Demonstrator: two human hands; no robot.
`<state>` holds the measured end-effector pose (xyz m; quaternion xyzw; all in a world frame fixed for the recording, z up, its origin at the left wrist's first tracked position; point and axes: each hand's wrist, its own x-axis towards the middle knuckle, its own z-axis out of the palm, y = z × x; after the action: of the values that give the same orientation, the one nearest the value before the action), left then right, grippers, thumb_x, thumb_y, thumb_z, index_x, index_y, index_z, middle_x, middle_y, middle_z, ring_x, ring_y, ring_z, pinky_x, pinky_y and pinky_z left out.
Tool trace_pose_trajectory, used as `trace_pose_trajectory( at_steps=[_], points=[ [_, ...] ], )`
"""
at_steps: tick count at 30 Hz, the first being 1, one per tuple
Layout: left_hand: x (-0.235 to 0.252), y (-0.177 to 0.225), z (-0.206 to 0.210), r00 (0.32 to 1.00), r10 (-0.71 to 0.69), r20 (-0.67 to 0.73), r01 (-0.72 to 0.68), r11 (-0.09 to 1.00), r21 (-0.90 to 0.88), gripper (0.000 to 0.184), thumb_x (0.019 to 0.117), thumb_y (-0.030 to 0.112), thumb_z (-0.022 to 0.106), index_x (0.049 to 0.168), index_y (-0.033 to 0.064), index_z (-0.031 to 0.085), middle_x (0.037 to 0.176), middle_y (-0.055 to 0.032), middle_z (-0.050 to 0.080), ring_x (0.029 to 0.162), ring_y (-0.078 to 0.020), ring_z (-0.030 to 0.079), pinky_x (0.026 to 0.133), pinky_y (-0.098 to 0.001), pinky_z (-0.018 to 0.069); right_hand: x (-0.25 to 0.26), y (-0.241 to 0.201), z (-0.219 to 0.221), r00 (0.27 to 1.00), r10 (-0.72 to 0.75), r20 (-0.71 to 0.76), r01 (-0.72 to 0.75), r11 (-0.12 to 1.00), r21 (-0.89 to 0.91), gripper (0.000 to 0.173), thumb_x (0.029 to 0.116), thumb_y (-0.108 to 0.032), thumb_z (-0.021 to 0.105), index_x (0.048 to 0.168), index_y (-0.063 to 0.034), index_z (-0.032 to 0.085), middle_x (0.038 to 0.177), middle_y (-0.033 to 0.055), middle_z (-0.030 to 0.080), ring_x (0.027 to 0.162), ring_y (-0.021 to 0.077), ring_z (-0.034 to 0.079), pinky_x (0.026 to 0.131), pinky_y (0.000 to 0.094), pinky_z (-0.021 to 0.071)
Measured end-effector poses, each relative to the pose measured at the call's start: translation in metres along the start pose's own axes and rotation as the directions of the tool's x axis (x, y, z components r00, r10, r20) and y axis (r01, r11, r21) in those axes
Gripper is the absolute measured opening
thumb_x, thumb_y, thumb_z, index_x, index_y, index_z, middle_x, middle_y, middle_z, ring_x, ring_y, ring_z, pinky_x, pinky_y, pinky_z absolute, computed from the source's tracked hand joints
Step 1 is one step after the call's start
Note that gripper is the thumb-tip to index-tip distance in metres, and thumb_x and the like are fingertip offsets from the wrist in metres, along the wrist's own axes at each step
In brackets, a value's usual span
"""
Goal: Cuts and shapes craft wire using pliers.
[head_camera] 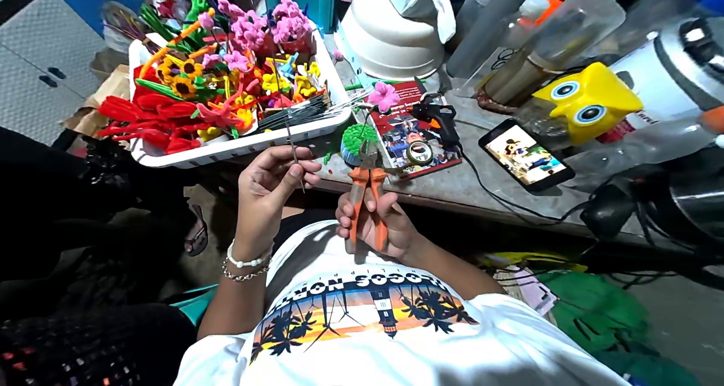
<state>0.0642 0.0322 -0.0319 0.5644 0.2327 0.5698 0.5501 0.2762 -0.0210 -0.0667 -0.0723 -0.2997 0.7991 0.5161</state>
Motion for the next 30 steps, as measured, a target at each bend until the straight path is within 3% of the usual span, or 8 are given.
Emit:
trace_pose_trajectory(
  at_steps=[4, 8, 11, 14, 16, 19, 24, 30],
  points=[
    [0.0, -0.001, 0.002, 1.0, 0.001, -0.004, -0.001, 1.0, -0.009, 0.023, 0.1001, 0.007, 0.064, 0.123, 0.0088, 0.064, 0.107, -0.0034, 0.074, 0.09, -0.0123, 0.073, 0.083, -0.0268, 0.0616, -0.003, -0.005, 0.004, 0.994, -0.029, -0.101, 0.019, 0.995, -0.096, 0.025, 0.0975, -0.038, 0.068, 0.097, -0.013, 0.068, 0.106, 0.0068, 0.071, 0.1, 0.0204, 0.071, 0.091, 0.0398, 0.0597],
    [-0.001, -0.001, 0.003, 1.0, 0.009, 0.004, -0.009, 1.0, -0.012, 0.023, 0.0998, 0.007, 0.064, 0.122, 0.0073, 0.064, 0.106, -0.0043, 0.075, 0.089, -0.0125, 0.073, 0.082, -0.027, 0.0619, -0.007, -0.007, 0.007, 0.993, -0.033, -0.117, 0.007, 0.978, -0.211, 0.025, 0.0979, -0.022, 0.069, 0.115, -0.0039, 0.066, 0.129, 0.0172, 0.067, 0.121, 0.0316, 0.066, 0.104, 0.0533, 0.0533],
    [-0.001, 0.001, 0.005, 1.0, 0.02, 0.005, -0.02, 1.0, 0.002, 0.023, 0.0998, 0.006, 0.064, 0.122, 0.0075, 0.064, 0.107, -0.0043, 0.075, 0.09, -0.0128, 0.073, 0.082, -0.0273, 0.0618, -0.009, -0.009, 0.009, 0.99, 0.01, -0.14, -0.042, 0.973, -0.229, 0.03, 0.0934, -0.009, 0.07, 0.122, -0.0018, 0.067, 0.125, 0.0143, 0.068, 0.115, 0.0261, 0.068, 0.101, 0.049, 0.0554],
    [-0.001, 0.003, 0.005, 1.0, 0.031, 0.006, -0.031, 1.0, 0.005, 0.022, 0.0995, 0.007, 0.064, 0.122, 0.0084, 0.065, 0.107, -0.0041, 0.074, 0.089, -0.0126, 0.073, 0.081, -0.0272, 0.0617, -0.01, -0.009, 0.008, 0.993, 0.02, -0.118, -0.047, 0.971, -0.234, 0.029, 0.0983, -0.025, 0.069, 0.118, -0.0036, 0.067, 0.128, 0.0157, 0.068, 0.12, 0.0295, 0.066, 0.103, 0.0501, 0.0546],
    [-0.002, 0.003, 0.005, 0.999, 0.031, 0.006, -0.031, 0.999, 0.005, 0.022, 0.0996, 0.007, 0.064, 0.122, 0.0083, 0.065, 0.107, -0.0039, 0.075, 0.089, -0.0123, 0.073, 0.082, -0.0273, 0.0619, -0.009, -0.008, 0.008, 0.996, 0.011, -0.092, -0.033, 0.969, -0.245, 0.029, 0.0997, -0.034, 0.066, 0.107, -0.0064, 0.069, 0.128, 0.0152, 0.069, 0.123, 0.0304, 0.065, 0.104, 0.0497, 0.0542],
    [-0.001, 0.003, 0.004, 0.999, 0.038, 0.014, -0.038, 0.999, 0.007, 0.022, 0.0998, 0.009, 0.065, 0.122, 0.0088, 0.065, 0.106, -0.0035, 0.075, 0.089, -0.0124, 0.073, 0.082, -0.0272, 0.062, -0.009, -0.007, 0.008, 0.994, 0.008, -0.112, -0.034, 0.973, -0.228, 0.024, 0.0994, -0.035, 0.066, 0.094, -0.012, 0.069, 0.107, 0.0072, 0.073, 0.103, 0.0214, 0.072, 0.096, 0.0414, 0.0588],
    [-0.002, 0.004, 0.004, 1.0, 0.02, 0.007, -0.02, 1.0, 0.015, 0.022, 0.0997, 0.01, 0.065, 0.122, 0.0106, 0.065, 0.106, -0.002, 0.075, 0.09, -0.0117, 0.073, 0.083, -0.0269, 0.062, -0.011, -0.007, 0.009, 0.998, -0.055, -0.003, 0.05, 0.917, -0.397, 0.028, 0.1009, -0.037, 0.063, 0.105, -0.0098, 0.07, 0.118, 0.0115, 0.073, 0.11, 0.026, 0.072, 0.1, 0.0432, 0.0574],
    [-0.002, 0.005, 0.004, 1.0, 0.026, 0.015, -0.026, 0.999, 0.025, 0.022, 0.0994, 0.009, 0.065, 0.121, 0.0098, 0.066, 0.106, -0.0024, 0.075, 0.09, -0.012, 0.073, 0.082, -0.0271, 0.0622, -0.013, -0.01, 0.015, 0.999, -0.022, 0.035, 0.033, 0.942, -0.334, 0.035, 0.1017, -0.034, 0.062, 0.12, -0.0036, 0.064, 0.139, 0.0206, 0.063, 0.128, 0.0374, 0.061, 0.108, 0.0523, 0.0513]
  ],
)
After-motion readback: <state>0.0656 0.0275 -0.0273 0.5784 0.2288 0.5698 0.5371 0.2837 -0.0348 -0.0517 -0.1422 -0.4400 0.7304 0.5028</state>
